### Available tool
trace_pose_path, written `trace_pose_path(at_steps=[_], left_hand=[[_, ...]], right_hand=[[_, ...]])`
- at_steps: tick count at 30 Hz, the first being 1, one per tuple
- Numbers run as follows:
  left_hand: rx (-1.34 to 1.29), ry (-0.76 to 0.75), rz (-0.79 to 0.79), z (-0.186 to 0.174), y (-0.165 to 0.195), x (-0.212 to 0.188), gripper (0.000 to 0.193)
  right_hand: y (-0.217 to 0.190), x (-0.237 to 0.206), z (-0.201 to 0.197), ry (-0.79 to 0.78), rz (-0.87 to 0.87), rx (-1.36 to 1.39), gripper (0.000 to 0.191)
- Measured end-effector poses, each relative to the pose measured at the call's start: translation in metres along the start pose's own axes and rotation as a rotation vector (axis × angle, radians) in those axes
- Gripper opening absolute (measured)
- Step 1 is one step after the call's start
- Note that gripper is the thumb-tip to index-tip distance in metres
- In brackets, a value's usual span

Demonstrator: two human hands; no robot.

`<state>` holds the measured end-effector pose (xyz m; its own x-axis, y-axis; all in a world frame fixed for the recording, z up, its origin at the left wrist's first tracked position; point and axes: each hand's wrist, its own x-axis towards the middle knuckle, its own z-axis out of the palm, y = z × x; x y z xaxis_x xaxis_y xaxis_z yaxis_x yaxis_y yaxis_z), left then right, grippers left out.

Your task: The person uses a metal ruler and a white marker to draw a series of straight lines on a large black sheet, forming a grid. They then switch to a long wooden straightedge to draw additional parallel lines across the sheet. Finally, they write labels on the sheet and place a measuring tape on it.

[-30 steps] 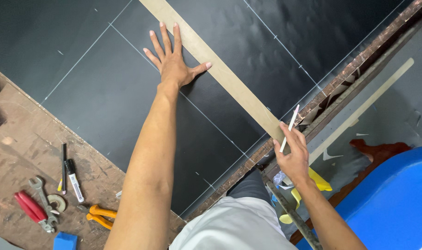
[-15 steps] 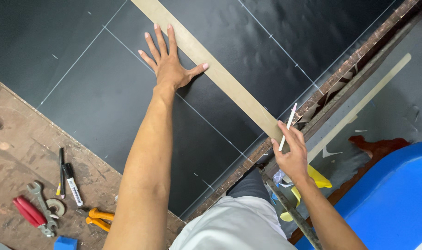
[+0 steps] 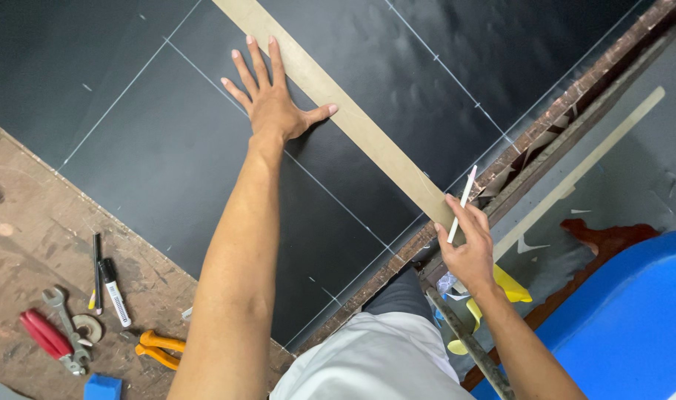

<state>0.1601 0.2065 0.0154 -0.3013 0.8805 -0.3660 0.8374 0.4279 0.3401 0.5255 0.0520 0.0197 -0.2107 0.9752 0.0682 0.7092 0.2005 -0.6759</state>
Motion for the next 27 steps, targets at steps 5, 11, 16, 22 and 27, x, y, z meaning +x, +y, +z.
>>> trace_pose_path(at_steps=[5,11,16,22,27], left_hand=[[0.07,-0.007,-0.03,-0.001,0.008,0.001,0.158],[0.143,-0.029,-0.053,-0.001,0.013,0.008,0.163],[0.179,-0.068,-0.096,-0.001,0.018,0.013,0.165],[0.261,-0.114,-0.154,-0.003,0.026,0.02,0.166],[0.257,-0.103,-0.165,-0.005,0.029,0.02,0.165]], right_hand=[[-0.006,0.007,-0.011,-0.041,-0.005,0.066,0.063],[0.003,0.029,-0.032,-0.021,-0.095,0.157,0.044],[0.022,0.084,-0.034,-0.207,-0.02,0.284,0.019],[0.0,0.152,-0.003,-0.439,0.038,0.426,0.032],[-0.015,0.179,0.0,-0.511,-0.045,0.391,0.03]])
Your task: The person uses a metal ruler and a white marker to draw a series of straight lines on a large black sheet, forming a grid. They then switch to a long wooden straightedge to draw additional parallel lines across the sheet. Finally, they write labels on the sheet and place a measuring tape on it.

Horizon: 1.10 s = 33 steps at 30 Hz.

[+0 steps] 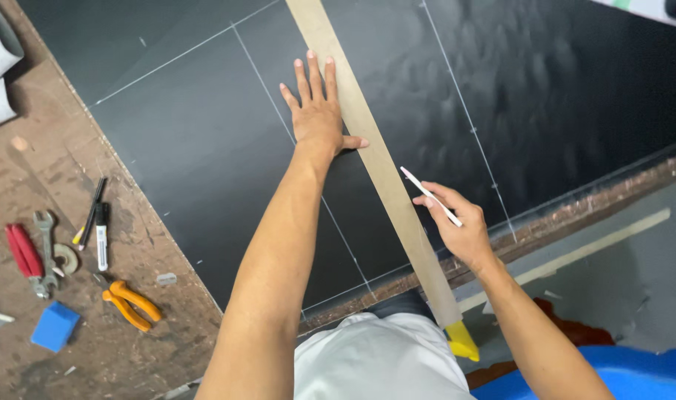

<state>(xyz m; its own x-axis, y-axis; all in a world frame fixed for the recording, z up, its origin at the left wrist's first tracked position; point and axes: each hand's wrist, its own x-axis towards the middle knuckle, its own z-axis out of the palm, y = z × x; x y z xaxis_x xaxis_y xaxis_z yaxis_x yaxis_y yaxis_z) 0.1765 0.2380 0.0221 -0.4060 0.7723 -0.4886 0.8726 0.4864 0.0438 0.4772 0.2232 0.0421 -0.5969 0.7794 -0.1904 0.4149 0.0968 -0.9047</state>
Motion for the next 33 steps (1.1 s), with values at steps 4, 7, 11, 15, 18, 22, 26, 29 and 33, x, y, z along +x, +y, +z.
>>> trace_pose_path(at_steps=[4,7,11,15,18,22,26,29,33], left_hand=[[-0.011,-0.012,-0.005,-0.004,0.0,-0.002,0.165],[0.004,-0.044,-0.008,-0.007,0.0,-0.002,0.166],[-0.039,-0.035,-0.008,-0.012,-0.001,-0.001,0.162],[-0.019,-0.075,-0.026,-0.013,-0.002,0.0,0.162],[-0.006,-0.085,-0.029,-0.011,-0.002,-0.001,0.162],[0.005,-0.059,-0.032,-0.009,-0.001,-0.002,0.161],[-0.015,-0.047,-0.021,-0.006,-0.002,-0.001,0.164],[0.006,-0.031,-0.029,-0.005,-0.001,-0.002,0.165],[0.007,-0.035,-0.032,-0.005,0.0,-0.003,0.165]], right_hand=[[-0.003,0.01,0.001,-0.037,0.127,-0.004,0.032],[-0.009,0.033,0.011,-0.052,0.063,0.077,0.031],[-0.027,0.12,0.036,-0.055,-0.193,0.074,0.025],[-0.059,0.244,0.084,0.012,-0.385,0.064,0.02],[-0.091,0.3,0.1,-0.001,-0.417,0.066,0.022],[-0.093,0.284,0.082,-0.068,-0.383,-0.08,0.023],[-0.062,0.149,0.027,-0.188,-0.243,-0.093,0.021],[-0.041,0.014,-0.012,-0.211,-0.11,-0.224,0.028],[-0.023,-0.13,-0.039,-0.172,0.189,-0.438,0.035]])
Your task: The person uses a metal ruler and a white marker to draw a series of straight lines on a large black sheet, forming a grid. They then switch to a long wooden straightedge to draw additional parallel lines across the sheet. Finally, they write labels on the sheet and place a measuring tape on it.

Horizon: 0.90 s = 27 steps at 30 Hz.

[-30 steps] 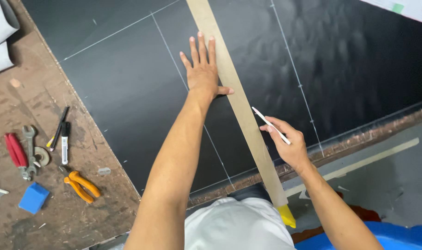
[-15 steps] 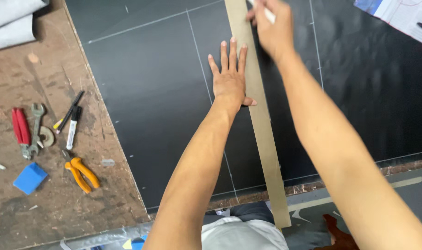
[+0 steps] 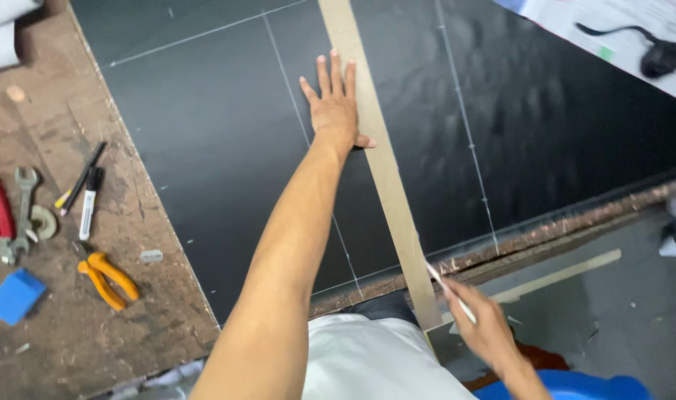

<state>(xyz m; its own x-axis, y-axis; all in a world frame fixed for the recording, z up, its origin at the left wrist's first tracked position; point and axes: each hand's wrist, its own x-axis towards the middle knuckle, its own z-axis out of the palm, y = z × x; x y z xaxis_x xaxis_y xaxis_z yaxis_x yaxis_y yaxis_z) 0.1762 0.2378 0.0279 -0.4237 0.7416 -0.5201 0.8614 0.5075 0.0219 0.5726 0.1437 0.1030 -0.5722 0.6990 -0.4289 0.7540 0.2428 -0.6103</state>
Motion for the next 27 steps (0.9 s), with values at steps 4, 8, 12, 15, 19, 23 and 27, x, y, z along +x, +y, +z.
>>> trace_pose_path(at_steps=[4,8,12,15,19,23,27], left_hand=[[-0.029,0.031,0.04,0.006,-0.008,-0.006,0.161],[0.0,0.026,0.075,0.018,-0.02,-0.02,0.156],[0.019,0.037,0.078,0.035,-0.054,-0.049,0.154],[0.0,0.015,0.082,0.048,-0.093,-0.073,0.154],[-0.05,0.016,0.058,0.055,-0.17,-0.092,0.155],[-0.034,-0.007,0.03,0.057,-0.235,-0.106,0.16],[-0.006,0.064,0.089,0.06,-0.27,-0.117,0.163]], right_hand=[[0.015,-0.047,0.044,0.197,0.221,-0.017,0.042],[0.005,-0.032,0.098,0.43,-0.096,-0.117,0.06],[-0.028,-0.051,0.142,0.449,-0.066,-0.123,0.07],[-0.053,-0.068,0.173,0.466,-0.099,-0.108,0.069],[-0.081,-0.084,0.225,0.444,-0.129,-0.061,0.072],[-0.109,-0.086,0.278,0.354,-0.182,-0.004,0.074],[-0.135,-0.091,0.311,0.347,-0.282,0.055,0.077]])
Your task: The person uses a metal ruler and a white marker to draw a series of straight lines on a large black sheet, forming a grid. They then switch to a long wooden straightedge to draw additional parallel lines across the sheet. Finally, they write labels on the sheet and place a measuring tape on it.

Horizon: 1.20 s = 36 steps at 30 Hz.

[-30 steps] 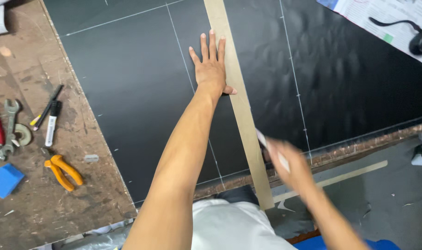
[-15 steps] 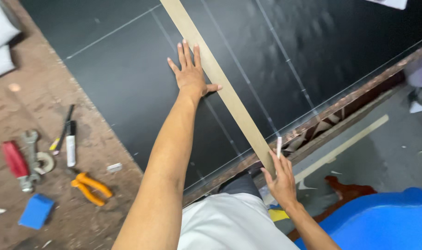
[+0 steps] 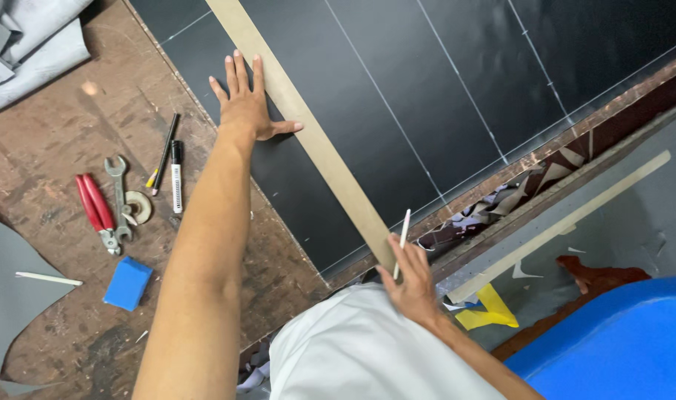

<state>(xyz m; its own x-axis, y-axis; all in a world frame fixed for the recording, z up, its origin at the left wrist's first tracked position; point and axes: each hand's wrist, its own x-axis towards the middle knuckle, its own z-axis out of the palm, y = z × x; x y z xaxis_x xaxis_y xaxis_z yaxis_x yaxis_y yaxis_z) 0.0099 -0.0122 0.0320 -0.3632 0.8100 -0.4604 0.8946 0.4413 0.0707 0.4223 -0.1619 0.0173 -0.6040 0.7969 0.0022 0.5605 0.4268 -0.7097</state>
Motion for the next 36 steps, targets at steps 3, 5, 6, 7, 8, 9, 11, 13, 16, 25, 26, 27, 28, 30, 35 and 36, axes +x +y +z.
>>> trace_pose_path(at_steps=[3,5,6,7,8,9,11,13,16,25,26,27,28,30,35,36], left_hand=[[-0.018,0.028,0.036,0.005,-0.009,-0.007,0.162],[-0.052,0.043,0.066,0.004,-0.013,-0.007,0.162],[-0.058,0.041,0.066,0.005,-0.014,-0.008,0.163],[-0.066,0.043,0.066,0.005,-0.014,-0.008,0.163],[-0.074,0.045,0.064,0.005,-0.015,-0.008,0.164],[-0.08,0.048,0.065,0.005,-0.015,-0.008,0.163],[-0.096,0.054,0.063,0.005,-0.015,-0.01,0.163],[-0.106,0.063,0.068,0.004,-0.015,-0.011,0.163],[-0.111,0.063,0.056,0.004,-0.016,-0.012,0.163],[-0.219,0.108,0.092,0.011,-0.023,-0.01,0.165],[-0.231,0.124,0.107,0.011,-0.025,-0.01,0.165],[-0.242,0.135,0.113,0.012,-0.026,-0.01,0.165],[-0.252,0.145,0.12,0.013,-0.027,-0.01,0.165],[-0.259,0.148,0.119,0.014,-0.027,-0.011,0.166],[-0.24,0.129,0.093,0.013,-0.026,-0.011,0.166],[-0.226,0.122,0.083,0.012,-0.026,-0.01,0.166]], right_hand=[[-0.013,-0.006,0.008,0.028,0.018,0.02,0.07],[-0.018,-0.006,0.01,0.033,0.012,-0.006,0.069],[-0.019,-0.006,0.011,0.039,0.003,-0.019,0.069],[-0.019,-0.005,0.011,0.049,0.009,-0.016,0.069],[-0.02,-0.005,0.012,0.058,0.014,-0.012,0.069],[-0.02,-0.004,0.013,0.066,0.018,-0.007,0.069],[-0.019,-0.004,0.014,0.07,0.018,-0.003,0.069],[-0.018,-0.006,0.016,0.075,0.027,-0.003,0.069],[-0.017,-0.008,0.018,0.07,0.034,0.004,0.068],[-0.015,-0.009,0.023,0.072,0.013,-0.046,0.066],[-0.015,-0.009,0.023,0.068,0.021,-0.045,0.066],[-0.015,-0.009,0.024,0.066,0.029,-0.044,0.066],[-0.014,-0.008,0.024,0.065,0.023,-0.046,0.066],[-0.014,-0.009,0.024,0.057,0.014,-0.046,0.066],[-0.013,-0.009,0.025,0.051,0.004,-0.051,0.066],[-0.012,-0.009,0.025,0.051,-0.001,-0.053,0.067]])
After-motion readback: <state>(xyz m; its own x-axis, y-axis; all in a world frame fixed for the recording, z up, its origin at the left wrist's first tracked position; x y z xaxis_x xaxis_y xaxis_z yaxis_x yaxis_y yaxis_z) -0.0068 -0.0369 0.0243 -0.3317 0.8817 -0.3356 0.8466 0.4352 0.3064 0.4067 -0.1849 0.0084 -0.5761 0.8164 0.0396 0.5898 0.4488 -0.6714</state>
